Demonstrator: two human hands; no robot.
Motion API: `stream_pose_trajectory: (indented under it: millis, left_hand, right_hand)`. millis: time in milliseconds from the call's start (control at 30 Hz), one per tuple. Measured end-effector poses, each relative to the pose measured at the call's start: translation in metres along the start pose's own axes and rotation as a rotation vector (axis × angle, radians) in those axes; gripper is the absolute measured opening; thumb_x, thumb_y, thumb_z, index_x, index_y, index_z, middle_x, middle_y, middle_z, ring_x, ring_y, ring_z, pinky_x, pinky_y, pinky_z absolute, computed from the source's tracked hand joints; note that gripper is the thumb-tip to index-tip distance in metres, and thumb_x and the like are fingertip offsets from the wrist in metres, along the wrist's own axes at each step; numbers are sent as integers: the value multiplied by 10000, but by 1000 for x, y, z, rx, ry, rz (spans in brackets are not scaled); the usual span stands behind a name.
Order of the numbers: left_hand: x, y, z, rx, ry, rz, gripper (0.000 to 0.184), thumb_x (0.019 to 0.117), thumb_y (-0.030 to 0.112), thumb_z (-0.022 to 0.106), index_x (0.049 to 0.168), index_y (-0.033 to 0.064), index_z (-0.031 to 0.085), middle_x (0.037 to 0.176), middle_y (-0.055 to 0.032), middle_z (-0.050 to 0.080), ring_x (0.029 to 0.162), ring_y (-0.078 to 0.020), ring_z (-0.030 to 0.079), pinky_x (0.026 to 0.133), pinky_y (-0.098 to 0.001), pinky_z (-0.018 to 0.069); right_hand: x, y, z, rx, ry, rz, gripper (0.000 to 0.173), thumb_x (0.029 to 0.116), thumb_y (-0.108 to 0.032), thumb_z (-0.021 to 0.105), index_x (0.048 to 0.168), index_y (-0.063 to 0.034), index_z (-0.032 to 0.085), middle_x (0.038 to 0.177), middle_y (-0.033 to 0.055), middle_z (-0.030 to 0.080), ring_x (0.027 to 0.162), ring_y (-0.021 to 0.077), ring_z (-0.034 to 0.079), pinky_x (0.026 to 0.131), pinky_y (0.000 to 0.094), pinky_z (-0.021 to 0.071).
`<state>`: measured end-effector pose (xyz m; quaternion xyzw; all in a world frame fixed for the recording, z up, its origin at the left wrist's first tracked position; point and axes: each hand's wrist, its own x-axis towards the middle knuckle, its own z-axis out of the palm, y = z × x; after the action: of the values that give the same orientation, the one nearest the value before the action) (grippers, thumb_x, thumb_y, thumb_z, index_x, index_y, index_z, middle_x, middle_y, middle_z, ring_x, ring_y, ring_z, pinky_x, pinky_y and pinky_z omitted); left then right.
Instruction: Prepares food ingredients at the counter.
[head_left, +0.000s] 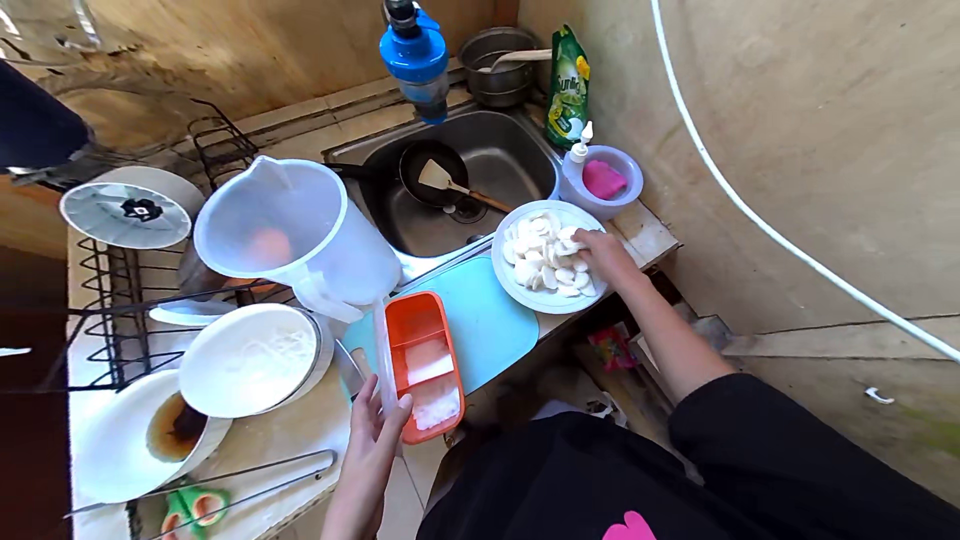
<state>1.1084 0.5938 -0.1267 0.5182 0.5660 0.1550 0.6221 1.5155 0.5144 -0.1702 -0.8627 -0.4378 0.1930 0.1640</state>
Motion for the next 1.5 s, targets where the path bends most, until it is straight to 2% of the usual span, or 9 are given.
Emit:
stream_pose_trajectory:
  millis: [100, 233, 533, 767, 933, 1100, 1200, 1300, 1500]
  left_hand:
    - [0, 0, 0, 4, -3, -5, 854, 918, 394, 579, 1618, 120, 175, 1540, -181, 404, 1314, -264, 520, 953, -456, 526]
    - [0, 0, 0, 7, 5, -13, 855, 915, 393, 579, 1620, 128, 174, 1547, -182, 399, 1312, -266, 523, 946, -462, 528]
    - [0, 0, -1, 25, -16, 1, 855, 930, 376, 562, 1622, 98, 144, 1550, -209, 392, 1283, -251, 543, 921, -423, 535]
    - [1, -4, -2, 7, -1, 4, 865, 914, 404, 582, 1621, 118, 176, 1558, -186, 389, 1307, -250, 530, 933, -429, 534]
    - [0, -2, -2, 17, -8, -5, 874, 913, 406, 571, 1624, 115, 154, 1552, -192, 391, 1299, -258, 531, 928, -439, 533]
    - [1, -1, -2, 12, 0, -9, 864, 910, 398, 580, 1621, 125, 172, 1551, -182, 395, 1288, -255, 539, 913, -430, 535]
    - [0, 0, -2, 19, -11, -10, 875, 913, 387, 573, 1625, 111, 146, 1548, -195, 395, 1277, -242, 544, 901, -407, 537]
    - [1, -1, -3, 12, -9, 0, 875, 911, 394, 574, 1625, 116, 151, 1548, -196, 397, 1270, -238, 553, 902, -399, 540]
    - [3, -5, -4, -19, -17, -5, 863, 910, 395, 579, 1622, 136, 167, 1552, -180, 398, 1273, -250, 560, 919, -422, 547]
  right_hand:
    - [-5, -4, -15, -7, 36, 7, 294, 1036, -152, 620, 1270, 17, 677, 1100, 284, 714, 1061, 479, 683, 959, 638, 510]
    - [-27, -23, -19, -7, -81, 18, 383, 1100, -198, 482, 1428, -41, 600, 1302, 234, 672, 1227, 424, 632, 1074, 595, 460]
    - [11, 12, 4, 96, -192, 32, 632, 896, -142, 801, 1462, -92, 526, 1358, 309, 572, 1260, 502, 553, 1052, 664, 438]
    - [11, 1, -28, 135, -114, -17, 524, 964, -90, 718, 1439, -79, 496, 1052, 287, 705, 904, 475, 713, 844, 644, 562]
    - [7, -12, -40, 49, -181, -2, 640, 989, 20, 603, 1566, -174, 406, 1077, 279, 707, 933, 462, 710, 872, 639, 547]
    - [4, -25, -22, -57, 47, 2, 204, 1024, -130, 627, 1076, 48, 710, 950, 268, 714, 937, 461, 701, 849, 643, 537]
    - [-3, -38, -1, -12, -5, -63, 356, 1060, -88, 515, 1388, 8, 614, 1339, 251, 646, 1224, 422, 638, 1053, 589, 487]
    - [-21, -49, 18, -26, -319, -132, 583, 1077, -66, 398, 1636, -58, 237, 1698, 211, 191, 1572, 366, 212, 1264, 497, 245]
    - [-40, -23, 7, -27, -114, -106, 386, 1054, -264, 576, 1364, -48, 655, 1544, 218, 489, 1450, 380, 452, 1187, 528, 372]
